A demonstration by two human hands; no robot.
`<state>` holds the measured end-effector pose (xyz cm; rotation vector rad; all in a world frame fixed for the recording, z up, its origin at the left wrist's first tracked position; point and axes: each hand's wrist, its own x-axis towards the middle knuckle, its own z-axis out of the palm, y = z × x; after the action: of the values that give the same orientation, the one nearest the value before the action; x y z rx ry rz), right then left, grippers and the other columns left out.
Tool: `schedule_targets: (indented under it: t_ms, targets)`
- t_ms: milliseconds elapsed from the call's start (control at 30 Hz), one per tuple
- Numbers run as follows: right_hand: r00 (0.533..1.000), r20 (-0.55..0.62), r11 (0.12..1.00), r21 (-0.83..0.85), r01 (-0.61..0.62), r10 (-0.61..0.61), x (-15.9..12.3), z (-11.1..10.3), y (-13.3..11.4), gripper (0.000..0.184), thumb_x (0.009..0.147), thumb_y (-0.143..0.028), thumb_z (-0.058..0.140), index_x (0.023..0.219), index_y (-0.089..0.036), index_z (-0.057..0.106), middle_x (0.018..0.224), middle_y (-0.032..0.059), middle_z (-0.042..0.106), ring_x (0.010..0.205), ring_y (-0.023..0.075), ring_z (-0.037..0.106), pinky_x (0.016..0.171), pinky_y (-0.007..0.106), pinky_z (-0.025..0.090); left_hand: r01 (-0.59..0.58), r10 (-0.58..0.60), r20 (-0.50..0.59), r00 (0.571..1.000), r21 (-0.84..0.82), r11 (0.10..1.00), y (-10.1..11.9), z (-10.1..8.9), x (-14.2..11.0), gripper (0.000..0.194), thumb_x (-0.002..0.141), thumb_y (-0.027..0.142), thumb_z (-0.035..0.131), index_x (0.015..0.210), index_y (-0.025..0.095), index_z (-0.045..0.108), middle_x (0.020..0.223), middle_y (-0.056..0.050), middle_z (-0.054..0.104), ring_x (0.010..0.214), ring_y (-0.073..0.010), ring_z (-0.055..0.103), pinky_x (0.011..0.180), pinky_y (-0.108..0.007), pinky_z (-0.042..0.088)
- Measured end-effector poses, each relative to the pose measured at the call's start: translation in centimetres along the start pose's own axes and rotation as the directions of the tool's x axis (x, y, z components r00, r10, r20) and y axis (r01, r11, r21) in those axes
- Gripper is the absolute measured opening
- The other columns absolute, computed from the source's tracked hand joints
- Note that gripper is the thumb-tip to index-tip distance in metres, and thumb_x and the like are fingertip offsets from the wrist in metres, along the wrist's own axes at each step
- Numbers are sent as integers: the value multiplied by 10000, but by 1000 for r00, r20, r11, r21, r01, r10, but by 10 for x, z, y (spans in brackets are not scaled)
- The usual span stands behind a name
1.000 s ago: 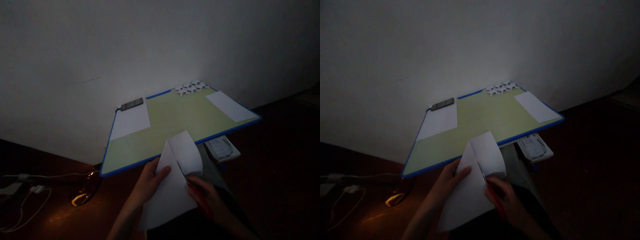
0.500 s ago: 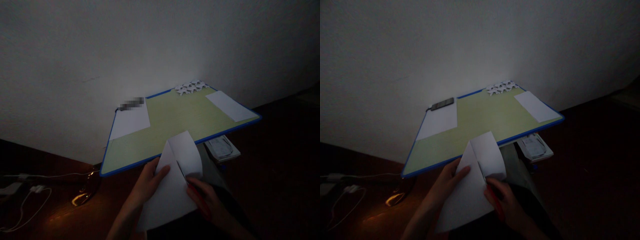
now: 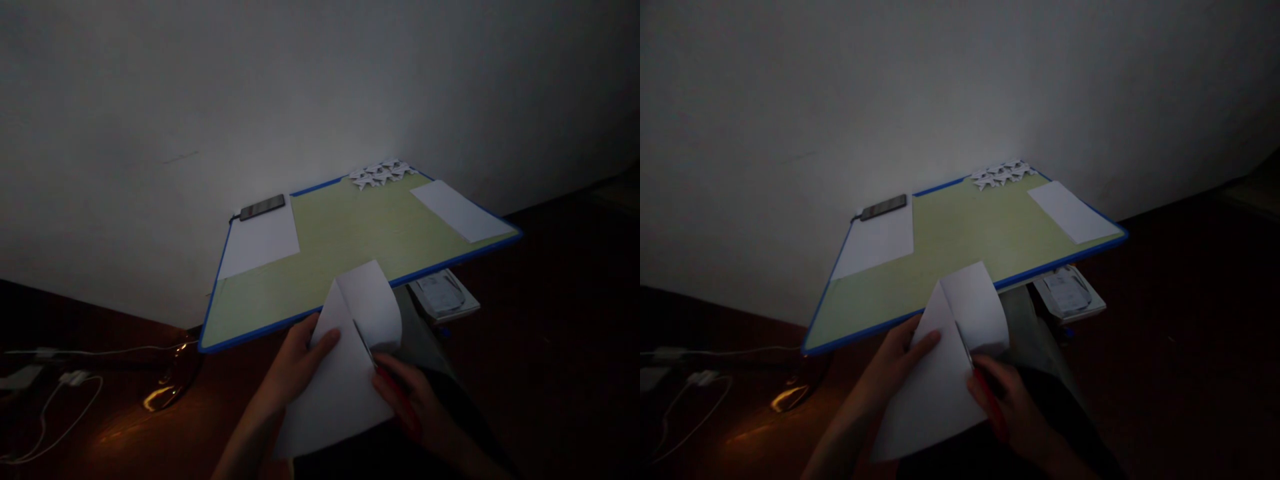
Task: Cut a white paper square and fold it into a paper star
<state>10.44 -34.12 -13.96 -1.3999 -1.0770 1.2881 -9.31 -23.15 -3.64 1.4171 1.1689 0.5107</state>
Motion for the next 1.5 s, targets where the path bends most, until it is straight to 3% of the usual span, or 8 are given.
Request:
schedule_targets:
  t_ms: [133,367,533,633,733,1033,1267,1500]
  targets:
    - [998,65,999,33,13,-16,-1,-1,-1,623,924,-720,656,1237,-206,813,1222,156,807,1081,324,777,914,401,664,-3,3,-6,1000,7,1000,1,0,-1,428,941,526,715,1161,160,747,1098,-121,802,858,-260,716,698,-324,560]
    - [999,-3,998,-47,44,-44,0,1,-2,594,914,-728,654,1193,-236,835,1168,133,817,1088,329,762,958,408,642,8,-8,-6,1000,-46,999,3,2,-2,440,938,528,724,1204,179,747,1159,-131,807,868,-272,743,689,-326,569]
    - [999,44,996,-90,-17,21,-9,-5,10,588,876,-715,693,1159,-221,844,868,87,807,773,269,759,737,368,660,-3,-1,-90,996,-45,999,6,-2,-5,446,924,540,740,1185,179,742,1067,-118,811,910,-291,746,727,-342,578]
    - [1000,-9,992,-129,-11,9,-22,-17,23,517,805,-635,803,1118,-227,862,1014,109,832,955,315,768,900,438,643,-25,20,-144,989,-32,999,10,-7,-9,442,914,532,752,1180,179,740,1019,-109,805,944,-301,743,742,-342,573]
    - [999,49,998,-67,6,-3,-27,-31,26,500,859,-593,776,1205,-237,842,953,96,824,893,282,766,873,428,650,-45,43,-142,989,-12,999,16,-10,-15,456,909,530,757,1194,174,743,1049,-113,806,964,-306,742,758,-344,569]
    - [965,167,977,102,186,-202,6,-53,-10,520,889,-531,800,1350,-291,780,962,70,720,808,190,672,687,273,593,-119,123,-126,984,37,992,28,-10,-20,393,903,524,768,1099,183,770,1040,-105,800,936,-281,732,777,-339,566]
    - [947,285,979,181,96,-146,1,-47,-21,495,880,-519,804,1348,-361,776,937,37,625,679,141,562,553,237,511,-132,142,-139,980,78,988,28,-13,-22,381,923,548,736,1027,183,769,973,-90,763,923,-279,721,773,-349,556]
    - [943,291,980,163,116,-160,0,-56,-29,767,735,-665,859,1397,-293,749,1006,82,695,797,222,623,667,329,592,-133,140,-161,977,54,990,29,-10,-20,347,916,521,743,986,181,753,942,-80,752,871,-252,706,739,-326,542]
